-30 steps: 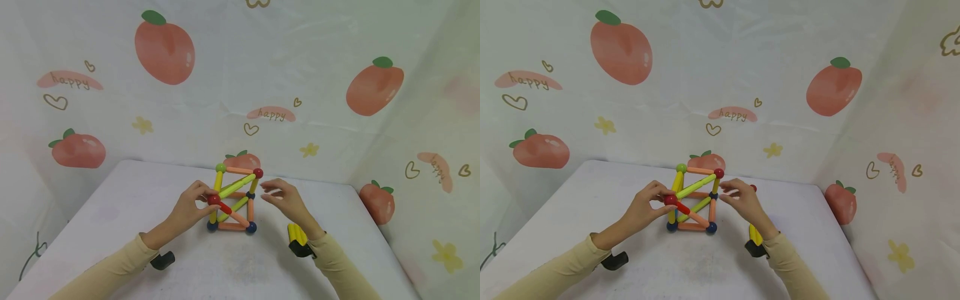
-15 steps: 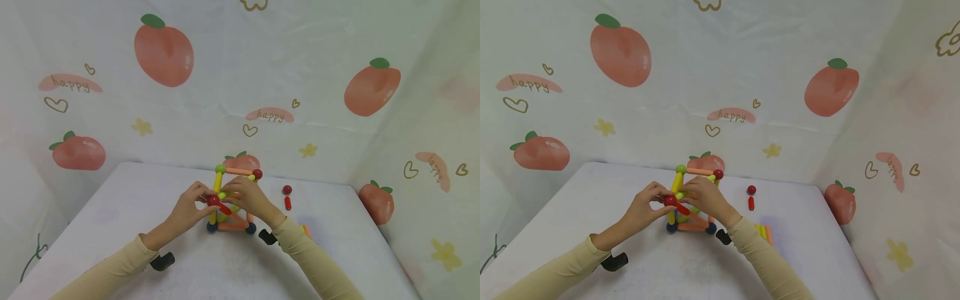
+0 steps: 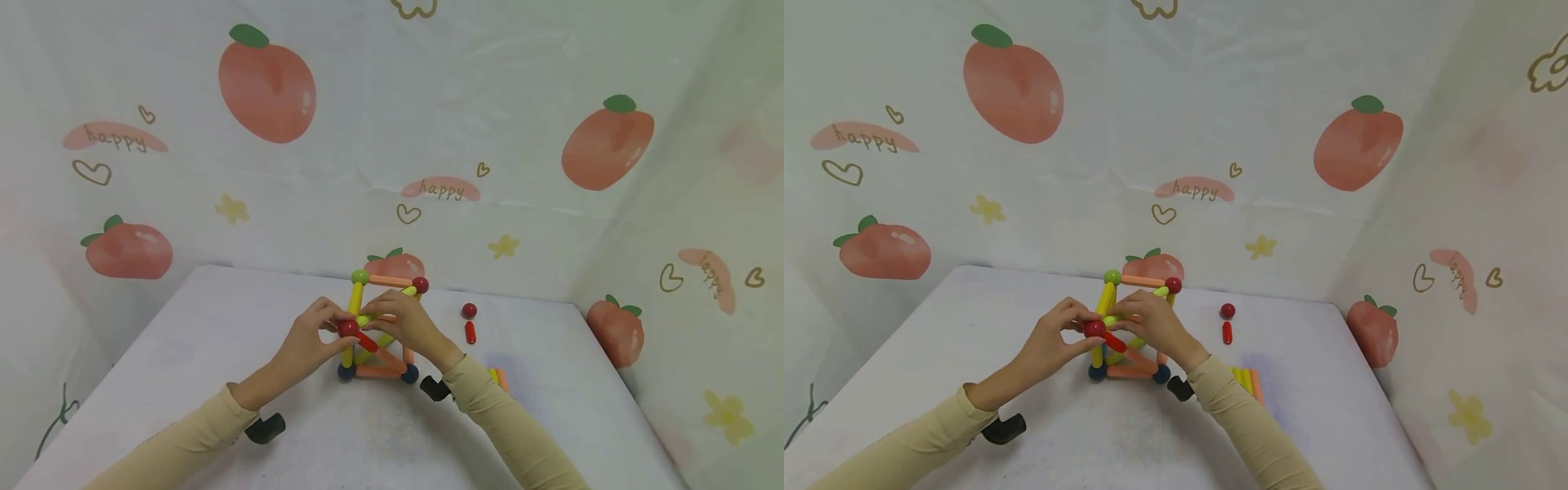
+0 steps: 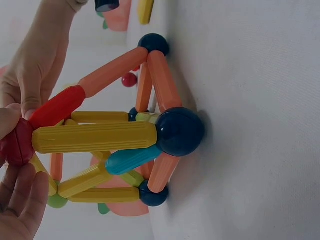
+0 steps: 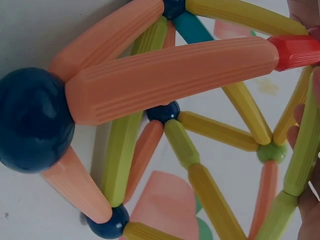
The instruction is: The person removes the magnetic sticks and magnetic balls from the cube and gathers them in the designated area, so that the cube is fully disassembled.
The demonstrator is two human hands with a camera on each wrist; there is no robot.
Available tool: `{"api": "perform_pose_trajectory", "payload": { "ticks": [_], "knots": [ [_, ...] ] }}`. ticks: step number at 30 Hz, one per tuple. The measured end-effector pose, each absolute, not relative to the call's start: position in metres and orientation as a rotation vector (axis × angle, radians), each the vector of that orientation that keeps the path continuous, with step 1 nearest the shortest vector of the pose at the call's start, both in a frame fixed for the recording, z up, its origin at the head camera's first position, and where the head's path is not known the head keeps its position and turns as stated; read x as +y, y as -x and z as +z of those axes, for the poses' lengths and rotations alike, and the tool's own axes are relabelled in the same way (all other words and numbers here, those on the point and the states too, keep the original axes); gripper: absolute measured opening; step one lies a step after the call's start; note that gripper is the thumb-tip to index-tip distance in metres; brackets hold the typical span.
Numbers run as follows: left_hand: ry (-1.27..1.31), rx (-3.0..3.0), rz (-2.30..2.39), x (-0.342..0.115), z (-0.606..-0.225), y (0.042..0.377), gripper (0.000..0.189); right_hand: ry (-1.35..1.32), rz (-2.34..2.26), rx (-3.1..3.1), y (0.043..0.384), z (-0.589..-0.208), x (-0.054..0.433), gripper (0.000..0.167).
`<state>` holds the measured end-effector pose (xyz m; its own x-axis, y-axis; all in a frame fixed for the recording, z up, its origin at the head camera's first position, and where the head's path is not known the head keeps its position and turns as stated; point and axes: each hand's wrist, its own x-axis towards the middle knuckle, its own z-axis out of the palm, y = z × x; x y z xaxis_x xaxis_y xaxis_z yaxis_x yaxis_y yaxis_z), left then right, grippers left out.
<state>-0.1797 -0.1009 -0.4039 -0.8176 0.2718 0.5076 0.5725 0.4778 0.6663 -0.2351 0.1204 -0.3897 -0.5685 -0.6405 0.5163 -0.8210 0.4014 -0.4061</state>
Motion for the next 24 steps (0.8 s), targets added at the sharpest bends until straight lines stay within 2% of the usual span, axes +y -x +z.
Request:
{"api": "perform_pose_trajectory", "payload": {
  "ticks": [13, 24],
  "knots": [
    [0.727, -2.380, -1.262, -0.101, -0.401, 0.181, 0.037, -1.290, 1.190, -2.297, 0.246, -0.389, 0.122, 0.030],
    [0.722, -2.387, -1.258, -0.100, -0.404, 0.181, 0.037, -0.975, 1.597, -2.495, 0.242, -0.381, 0.121, 0.027]
  ]
}}
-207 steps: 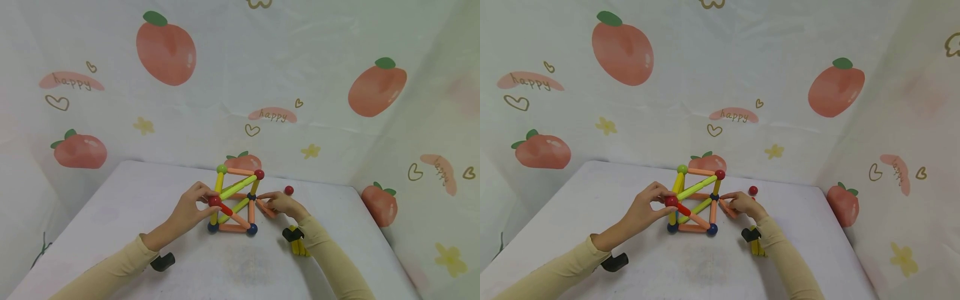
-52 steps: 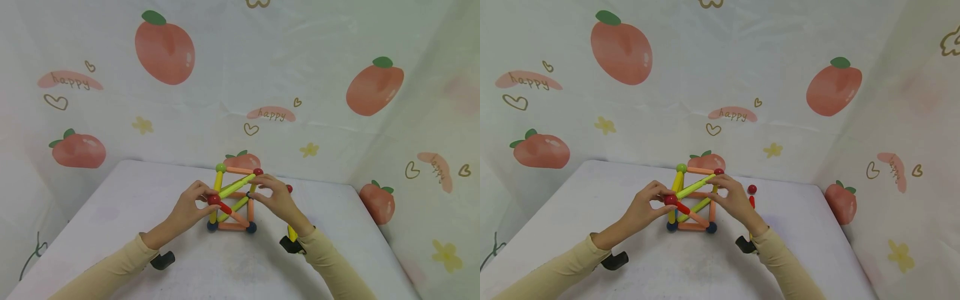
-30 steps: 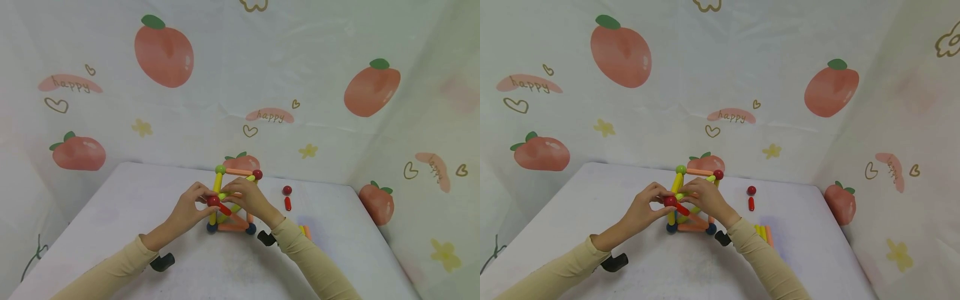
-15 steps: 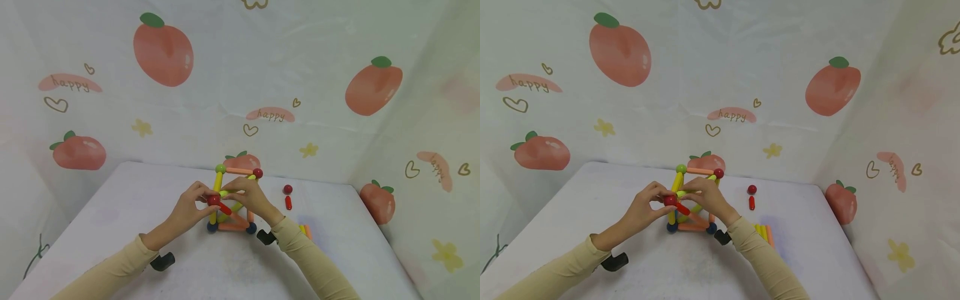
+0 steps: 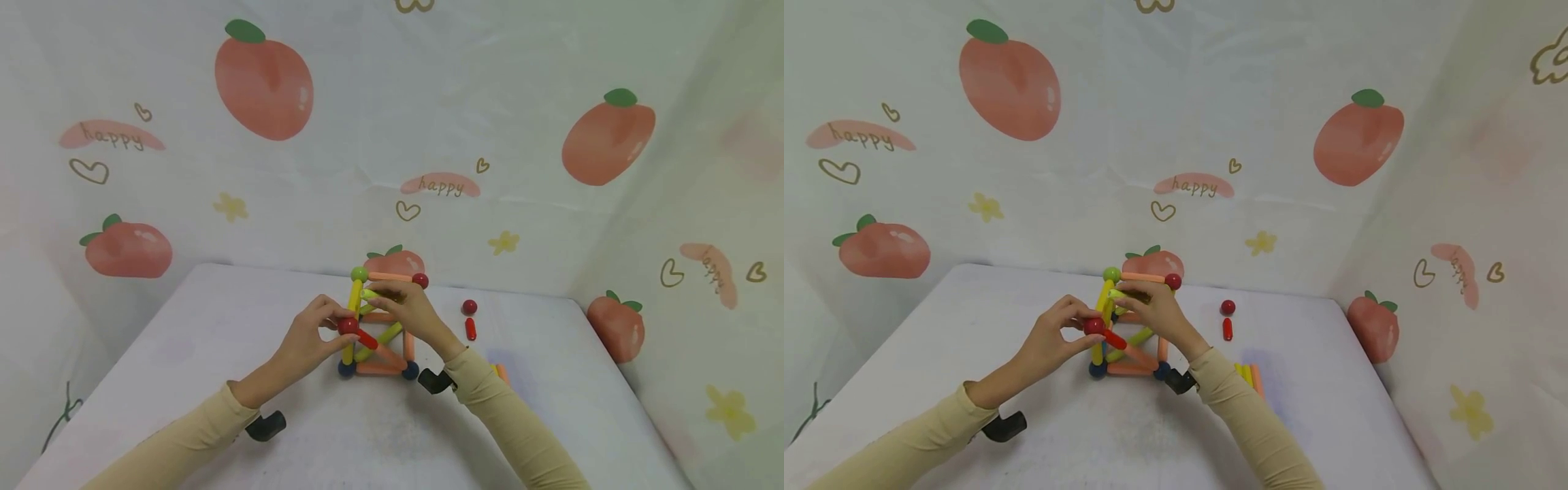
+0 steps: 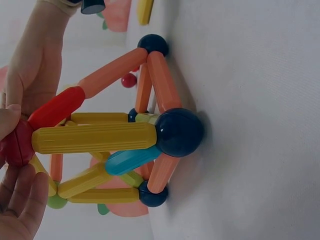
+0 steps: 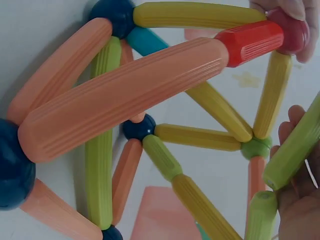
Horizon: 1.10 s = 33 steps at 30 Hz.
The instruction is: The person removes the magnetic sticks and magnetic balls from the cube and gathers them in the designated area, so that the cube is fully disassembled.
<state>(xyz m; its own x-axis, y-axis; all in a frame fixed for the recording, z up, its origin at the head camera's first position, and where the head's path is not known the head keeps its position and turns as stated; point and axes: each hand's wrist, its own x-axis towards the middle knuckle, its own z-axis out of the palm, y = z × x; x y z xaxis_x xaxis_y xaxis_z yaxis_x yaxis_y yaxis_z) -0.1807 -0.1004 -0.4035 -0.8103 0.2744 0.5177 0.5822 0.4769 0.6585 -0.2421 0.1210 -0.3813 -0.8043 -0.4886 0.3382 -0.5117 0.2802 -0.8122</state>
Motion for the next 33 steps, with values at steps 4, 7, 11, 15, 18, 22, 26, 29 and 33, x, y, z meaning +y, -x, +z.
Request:
{"api": "perform_pose_trajectory", "payload": {
  "ticks": [4, 7, 11, 15, 18, 22, 26, 29, 33],
  "knots": [
    [0.726, -2.380, -1.266, -0.101, -0.404, 0.181, 0.037, -1.006, 1.639, -2.480, 0.246, -0.381, 0.121, 0.029],
    [0.725, -2.379, -1.273, -0.101, -0.404, 0.181, 0.037, -0.992, 1.663, -2.472, 0.247, -0.380, 0.122, 0.034],
    [0.718, -2.387, -1.274, -0.101, -0.404, 0.181, 0.037, -0.940, 1.725, -2.440, 0.248, -0.379, 0.124, 0.039],
    [0.712, -2.396, -1.263, -0.101, -0.404, 0.181, 0.038, -0.918, 1.804, -2.388, 0.247, -0.376, 0.129, 0.043],
    [0.703, -2.399, -1.263, -0.101, -0.404, 0.180, 0.038, -0.878, 1.836, -2.380, 0.244, -0.371, 0.135, 0.044],
    [0.690, -2.401, -1.266, -0.100, -0.403, 0.179, 0.037, -0.788, 1.873, -2.374, 0.239, -0.365, 0.148, 0.042],
    [0.681, -2.405, -1.257, -0.100, -0.403, 0.178, 0.036, -0.718, 1.912, -2.351, 0.231, -0.362, 0.168, 0.041],
    [0.683, -2.405, -1.261, -0.100, -0.403, 0.178, 0.037, -0.693, 1.870, -2.369, 0.224, -0.362, 0.186, 0.041],
    [0.692, -2.395, -1.282, -0.100, -0.403, 0.178, 0.037, -0.635, 1.816, -2.420, 0.212, -0.367, 0.213, 0.041]
  ]
}}
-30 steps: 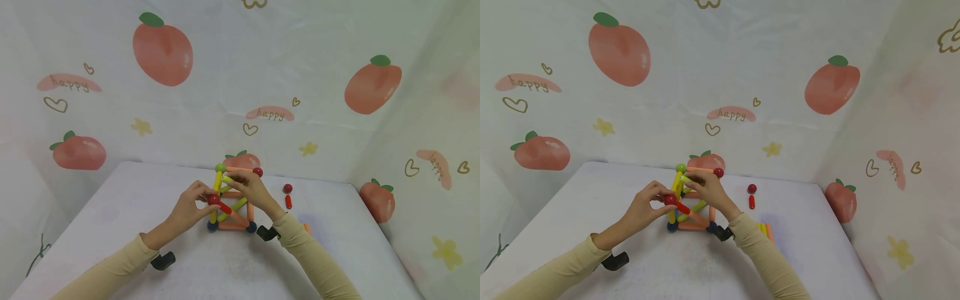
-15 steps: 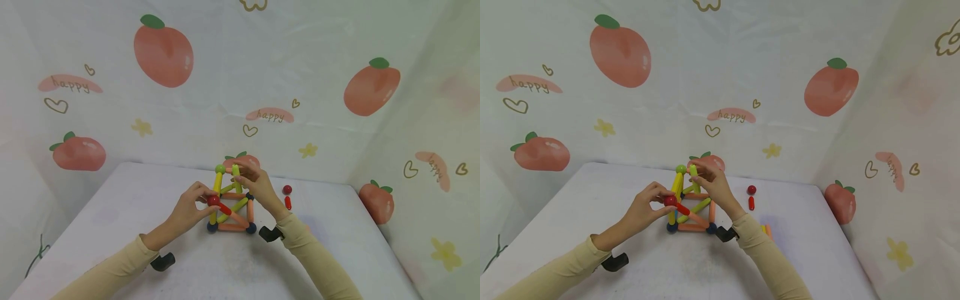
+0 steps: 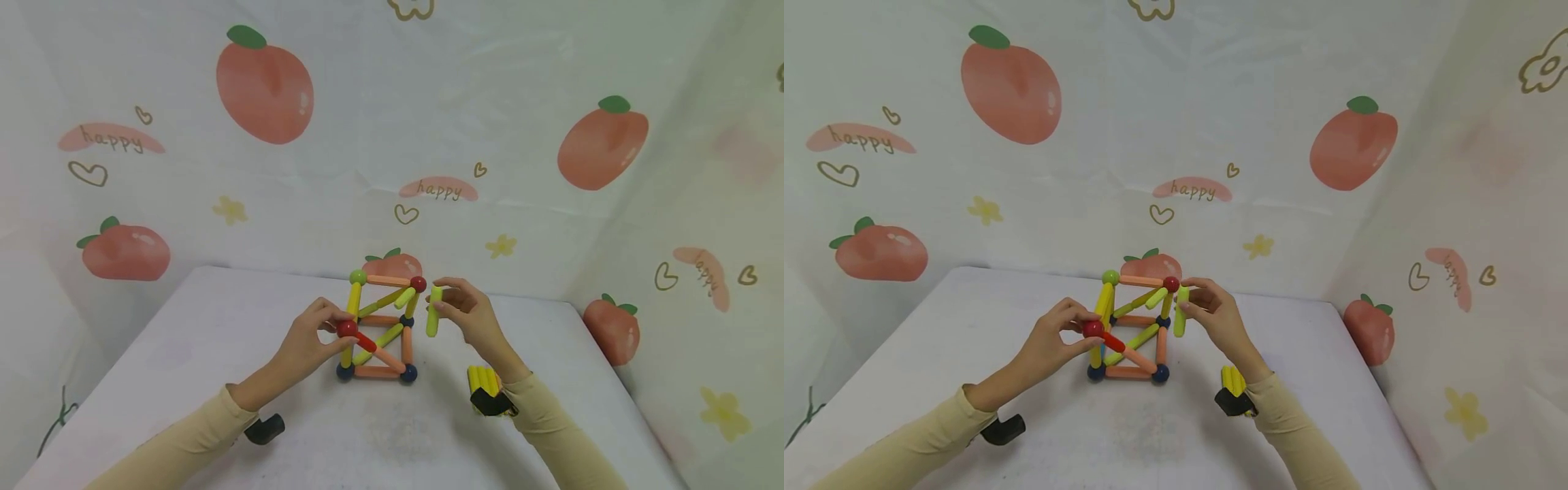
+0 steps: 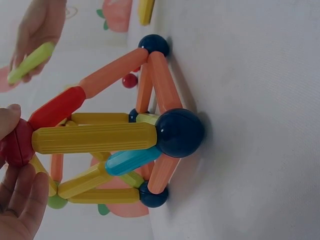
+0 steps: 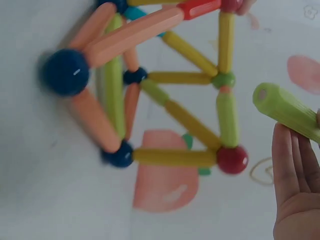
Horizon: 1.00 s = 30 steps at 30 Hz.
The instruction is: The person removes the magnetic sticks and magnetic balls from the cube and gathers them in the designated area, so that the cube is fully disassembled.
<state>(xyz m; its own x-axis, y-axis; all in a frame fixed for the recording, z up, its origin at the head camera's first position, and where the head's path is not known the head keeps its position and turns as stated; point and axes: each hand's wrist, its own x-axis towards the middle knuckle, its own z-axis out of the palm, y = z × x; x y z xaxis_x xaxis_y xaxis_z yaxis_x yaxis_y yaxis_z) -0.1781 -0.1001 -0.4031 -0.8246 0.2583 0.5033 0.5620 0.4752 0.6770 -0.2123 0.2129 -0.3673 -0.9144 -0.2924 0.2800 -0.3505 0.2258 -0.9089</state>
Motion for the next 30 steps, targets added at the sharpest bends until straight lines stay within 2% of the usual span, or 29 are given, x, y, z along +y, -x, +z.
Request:
{"api": "perform_pose_trajectory", "payload": {
  "ticks": [8, 15, 30],
  "knots": [
    [0.698, -2.395, -1.275, -0.100, -0.404, 0.179, 0.037, -0.456, 1.761, -2.556, 0.197, -0.399, 0.261, 0.038],
    [0.699, -2.391, -1.281, -0.101, -0.404, 0.179, 0.036, -0.229, 1.667, -2.772, 0.190, -0.427, 0.281, 0.038],
    [0.694, -2.400, -1.279, -0.100, -0.402, 0.178, 0.036, -0.253, 1.521, -2.960, 0.191, -0.453, 0.290, 0.030]
  ]
}}
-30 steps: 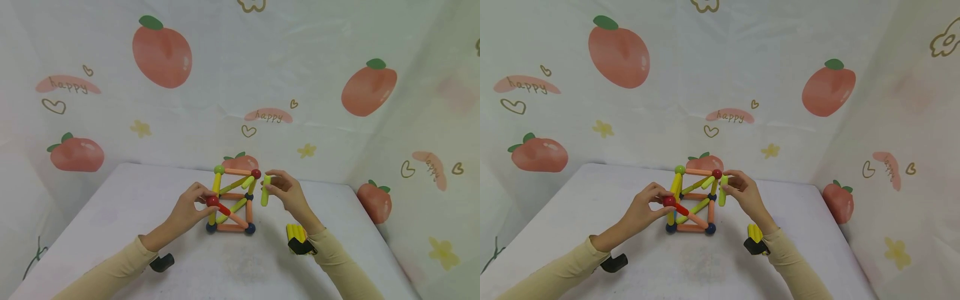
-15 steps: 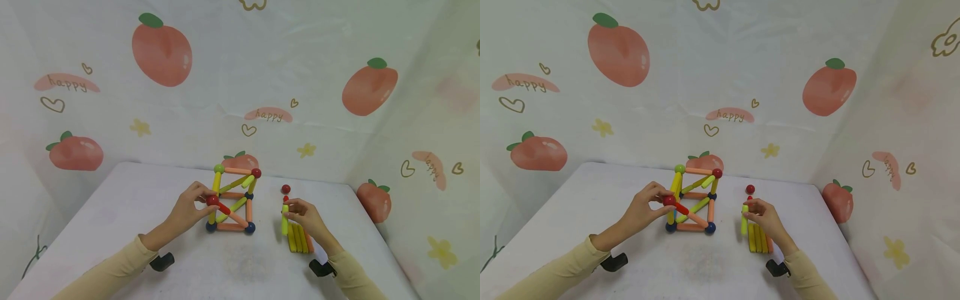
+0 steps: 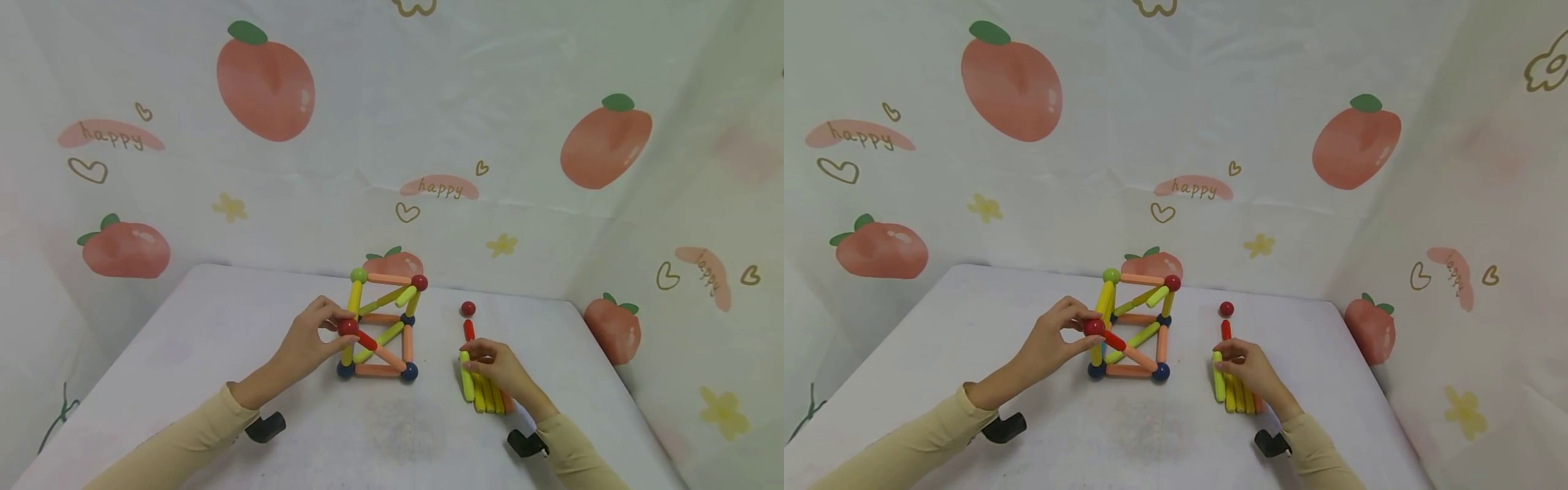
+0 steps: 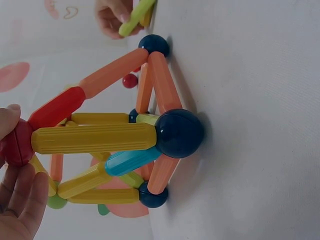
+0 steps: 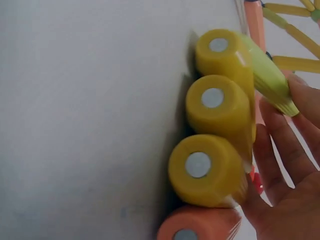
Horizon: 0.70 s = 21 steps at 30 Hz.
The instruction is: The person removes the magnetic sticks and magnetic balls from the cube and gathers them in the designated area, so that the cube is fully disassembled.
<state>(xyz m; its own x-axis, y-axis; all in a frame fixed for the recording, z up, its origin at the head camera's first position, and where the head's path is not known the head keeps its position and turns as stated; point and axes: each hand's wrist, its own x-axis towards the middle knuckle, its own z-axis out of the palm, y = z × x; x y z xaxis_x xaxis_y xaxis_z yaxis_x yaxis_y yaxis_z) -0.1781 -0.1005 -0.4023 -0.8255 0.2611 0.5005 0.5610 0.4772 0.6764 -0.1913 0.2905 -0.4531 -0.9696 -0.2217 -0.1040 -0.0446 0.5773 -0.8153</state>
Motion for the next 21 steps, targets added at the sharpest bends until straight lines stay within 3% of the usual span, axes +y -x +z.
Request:
{"api": "perform_pose_trajectory", "payload": {
  "ticks": [21],
  "knots": [
    [0.679, -2.413, -1.297, -0.0999, -0.4010, 0.1773, 0.037, 0.342, -1.204, 2.665, 0.1925, -0.4629, 0.2949, 0.029]
  ]
}}
